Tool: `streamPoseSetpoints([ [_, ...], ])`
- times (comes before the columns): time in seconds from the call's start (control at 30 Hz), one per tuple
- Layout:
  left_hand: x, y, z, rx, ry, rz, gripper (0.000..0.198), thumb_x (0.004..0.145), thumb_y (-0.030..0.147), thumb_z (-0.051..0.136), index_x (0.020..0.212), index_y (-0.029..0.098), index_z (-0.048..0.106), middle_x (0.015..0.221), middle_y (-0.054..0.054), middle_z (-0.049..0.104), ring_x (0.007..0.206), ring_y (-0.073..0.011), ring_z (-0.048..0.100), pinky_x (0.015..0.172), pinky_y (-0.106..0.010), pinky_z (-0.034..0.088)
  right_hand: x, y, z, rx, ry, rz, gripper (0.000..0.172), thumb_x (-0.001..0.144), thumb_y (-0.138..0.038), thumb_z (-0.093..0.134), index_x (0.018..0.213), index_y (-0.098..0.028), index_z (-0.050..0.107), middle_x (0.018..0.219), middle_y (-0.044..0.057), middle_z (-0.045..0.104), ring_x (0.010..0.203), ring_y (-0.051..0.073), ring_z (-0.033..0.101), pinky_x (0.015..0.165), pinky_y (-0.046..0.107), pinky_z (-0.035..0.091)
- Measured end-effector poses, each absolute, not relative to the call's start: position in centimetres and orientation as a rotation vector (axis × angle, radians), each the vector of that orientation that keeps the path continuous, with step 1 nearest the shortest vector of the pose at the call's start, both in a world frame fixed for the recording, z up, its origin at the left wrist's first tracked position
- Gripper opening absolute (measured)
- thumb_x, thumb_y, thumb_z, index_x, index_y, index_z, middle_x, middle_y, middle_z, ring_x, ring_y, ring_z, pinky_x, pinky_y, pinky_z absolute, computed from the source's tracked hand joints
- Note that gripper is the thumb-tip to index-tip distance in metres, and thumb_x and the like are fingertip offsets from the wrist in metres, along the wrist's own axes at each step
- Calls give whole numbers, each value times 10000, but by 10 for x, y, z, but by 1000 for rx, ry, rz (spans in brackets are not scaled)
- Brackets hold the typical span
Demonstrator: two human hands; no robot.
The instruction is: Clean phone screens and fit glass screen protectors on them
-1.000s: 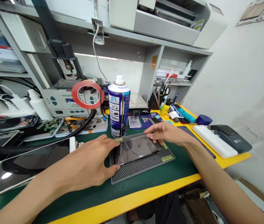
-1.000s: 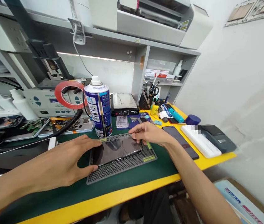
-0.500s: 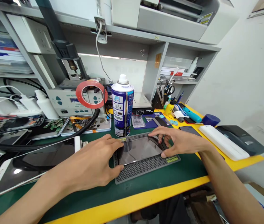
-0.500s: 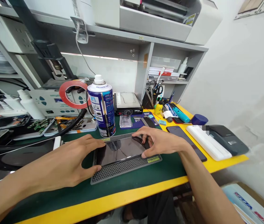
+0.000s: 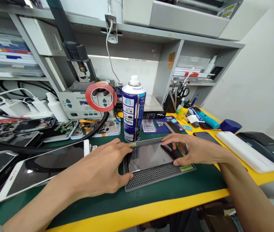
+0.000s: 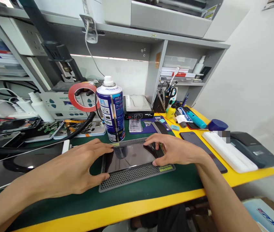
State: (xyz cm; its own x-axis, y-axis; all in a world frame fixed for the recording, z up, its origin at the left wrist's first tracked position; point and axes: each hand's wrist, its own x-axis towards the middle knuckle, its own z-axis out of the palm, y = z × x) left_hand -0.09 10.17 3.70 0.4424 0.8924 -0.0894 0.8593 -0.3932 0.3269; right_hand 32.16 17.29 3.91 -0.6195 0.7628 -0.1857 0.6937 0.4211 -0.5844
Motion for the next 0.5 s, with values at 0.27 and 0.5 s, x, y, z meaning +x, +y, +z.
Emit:
streamPoseSetpoints([
  [0.27,-17,102,49,2320,1580,103,534,773,562,666,1254,335,613,1233,-27,644,999,-268,670,769,-333,539,321,172,39,-1345,-2565,947,607,719,-379,797,1306,-366,643,1428,10,558,1026,262,623,761,302,524],
  [0.5,-18,102,49,2324,1585,86,560,776,565,667,1277,320,610,1220,-34,652,1050,-272,658,783,-317,530,321,170,41,-1363,-2589,942,614,738,-433,772,1331,-362,629,1464,19,531,932,242,645,762,326,540],
])
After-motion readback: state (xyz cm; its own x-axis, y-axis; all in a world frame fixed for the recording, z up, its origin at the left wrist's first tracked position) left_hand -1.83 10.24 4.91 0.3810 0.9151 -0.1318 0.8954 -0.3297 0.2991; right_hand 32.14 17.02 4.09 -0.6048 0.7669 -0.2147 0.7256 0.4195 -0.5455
